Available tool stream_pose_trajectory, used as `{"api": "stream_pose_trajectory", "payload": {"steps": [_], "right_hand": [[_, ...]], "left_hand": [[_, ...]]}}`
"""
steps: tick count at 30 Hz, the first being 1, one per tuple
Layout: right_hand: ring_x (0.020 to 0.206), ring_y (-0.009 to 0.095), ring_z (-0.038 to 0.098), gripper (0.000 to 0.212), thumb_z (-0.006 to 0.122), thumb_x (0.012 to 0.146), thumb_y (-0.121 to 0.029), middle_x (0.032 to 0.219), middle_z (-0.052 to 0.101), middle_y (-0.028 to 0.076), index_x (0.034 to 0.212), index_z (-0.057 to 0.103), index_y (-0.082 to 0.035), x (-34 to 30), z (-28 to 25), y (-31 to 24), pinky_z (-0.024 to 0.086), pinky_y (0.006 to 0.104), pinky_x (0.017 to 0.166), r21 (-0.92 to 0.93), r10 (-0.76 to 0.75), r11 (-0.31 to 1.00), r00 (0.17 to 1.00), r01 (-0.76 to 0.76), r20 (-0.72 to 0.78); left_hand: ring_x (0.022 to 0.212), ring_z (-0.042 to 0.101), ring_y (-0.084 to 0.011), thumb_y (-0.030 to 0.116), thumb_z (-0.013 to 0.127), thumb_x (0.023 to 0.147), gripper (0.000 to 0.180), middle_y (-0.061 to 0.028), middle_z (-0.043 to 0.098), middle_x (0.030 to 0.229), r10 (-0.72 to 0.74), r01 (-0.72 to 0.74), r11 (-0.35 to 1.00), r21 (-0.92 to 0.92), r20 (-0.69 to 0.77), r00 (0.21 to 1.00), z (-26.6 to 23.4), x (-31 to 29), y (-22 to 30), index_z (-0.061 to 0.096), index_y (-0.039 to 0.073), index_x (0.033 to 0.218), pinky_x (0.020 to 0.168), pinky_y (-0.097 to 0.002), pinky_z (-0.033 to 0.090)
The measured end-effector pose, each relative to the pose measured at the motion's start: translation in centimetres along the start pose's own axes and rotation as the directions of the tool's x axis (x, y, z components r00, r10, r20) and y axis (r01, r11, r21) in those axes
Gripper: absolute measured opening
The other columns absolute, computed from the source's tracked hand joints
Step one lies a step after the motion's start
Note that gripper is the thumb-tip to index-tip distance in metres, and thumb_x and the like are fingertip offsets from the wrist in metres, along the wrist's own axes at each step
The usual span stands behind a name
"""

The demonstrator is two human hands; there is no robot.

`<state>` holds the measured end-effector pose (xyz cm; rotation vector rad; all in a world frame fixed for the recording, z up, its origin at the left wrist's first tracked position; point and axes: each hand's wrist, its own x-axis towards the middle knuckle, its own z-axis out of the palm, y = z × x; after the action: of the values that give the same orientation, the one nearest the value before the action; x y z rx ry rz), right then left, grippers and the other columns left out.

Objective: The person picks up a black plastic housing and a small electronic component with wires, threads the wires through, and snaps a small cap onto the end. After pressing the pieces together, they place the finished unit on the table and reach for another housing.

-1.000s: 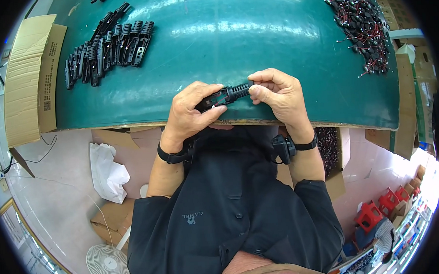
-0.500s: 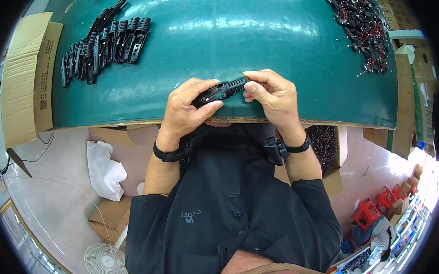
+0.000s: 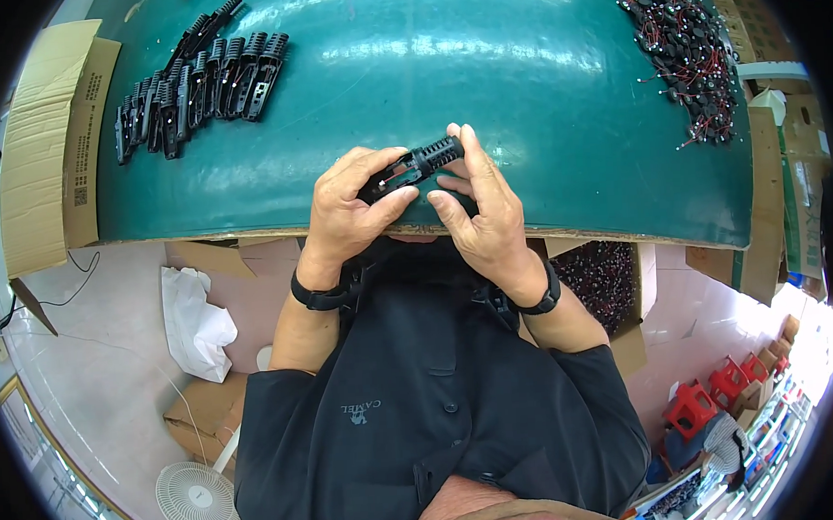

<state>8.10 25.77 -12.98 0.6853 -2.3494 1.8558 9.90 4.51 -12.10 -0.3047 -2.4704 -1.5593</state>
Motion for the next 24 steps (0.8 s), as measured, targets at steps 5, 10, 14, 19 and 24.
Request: {"api": "stream_pose_trajectory", "payload": {"steps": [5, 10, 14, 19, 24], "right_hand": [[0.129, 0.035, 0.065, 0.085, 0.077, 0.094, -0.001, 0.161, 0.046, 0.026, 0.164, 0.029, 0.004, 0.0, 0.8, -0.4, 0.064, 0.0392, 0.095, 0.035, -0.006, 0.999, 1.000, 0.006, 0.000], [0.128, 0.037, 0.066, 0.086, 0.078, 0.094, -0.002, 0.162, 0.043, 0.026, 0.164, 0.029, 0.004, -0.2, 1.6, -0.7, 0.064, 0.0403, 0.097, 0.044, -0.017, 0.999, 0.999, 0.018, -0.033], [0.129, 0.037, 0.065, 0.086, 0.078, 0.095, -0.003, 0.164, 0.041, 0.026, 0.165, 0.028, 0.003, -0.5, 1.7, -0.9, 0.064, 0.0405, 0.096, 0.054, -0.015, 0.998, 0.999, 0.017, -0.033], [0.124, 0.035, 0.069, 0.075, 0.076, 0.096, -0.002, 0.157, 0.050, 0.027, 0.161, 0.038, 0.004, -0.3, 0.7, -0.8, 0.065, 0.0403, 0.093, 0.057, -0.015, 0.998, 1.000, 0.016, -0.023], [0.116, 0.033, 0.073, 0.062, 0.074, 0.096, 0.000, 0.148, 0.060, 0.027, 0.153, 0.050, 0.006, -0.4, 0.4, -0.3, 0.065, 0.0401, 0.091, -0.033, -0.122, 0.992, 0.990, 0.120, -0.075]], "left_hand": [[0.092, 0.073, -0.0220, 0.004, 0.088, 0.079, 0.048, -0.0125, 0.075, 0.104, 0.032, -0.032, 0.999, -0.019, -0.010, 0.999, 0.0, -0.2, -0.2, 0.073, 0.000, 0.125, 0.081, -0.0323, 0.057], [0.092, 0.072, -0.0218, 0.004, 0.088, 0.079, 0.049, -0.0124, 0.075, 0.104, 0.020, -0.020, 1.000, -0.020, -0.019, 1.000, -0.2, -0.2, 0.0, 0.073, 0.000, 0.125, 0.081, -0.0319, 0.057], [0.092, 0.072, -0.0211, 0.004, 0.089, 0.079, 0.048, -0.0120, 0.075, 0.104, -0.008, 0.006, 0.999, -0.054, -0.027, 1.000, -0.1, -0.3, 0.0, 0.074, 0.000, 0.125, 0.082, -0.0315, 0.057], [0.087, 0.071, -0.0192, 0.008, 0.090, 0.079, 0.045, -0.0095, 0.075, 0.100, 0.001, -0.007, 0.996, -0.091, -0.070, 0.998, -0.1, -0.1, -0.2, 0.076, 0.002, 0.121, 0.075, -0.0302, 0.056], [0.088, 0.072, -0.0188, 0.008, 0.090, 0.080, 0.045, -0.0094, 0.075, 0.101, -0.005, -0.003, 0.995, -0.102, -0.076, 0.997, -0.1, -0.2, 0.0, 0.076, 0.002, 0.122, 0.076, -0.0298, 0.056]]}}
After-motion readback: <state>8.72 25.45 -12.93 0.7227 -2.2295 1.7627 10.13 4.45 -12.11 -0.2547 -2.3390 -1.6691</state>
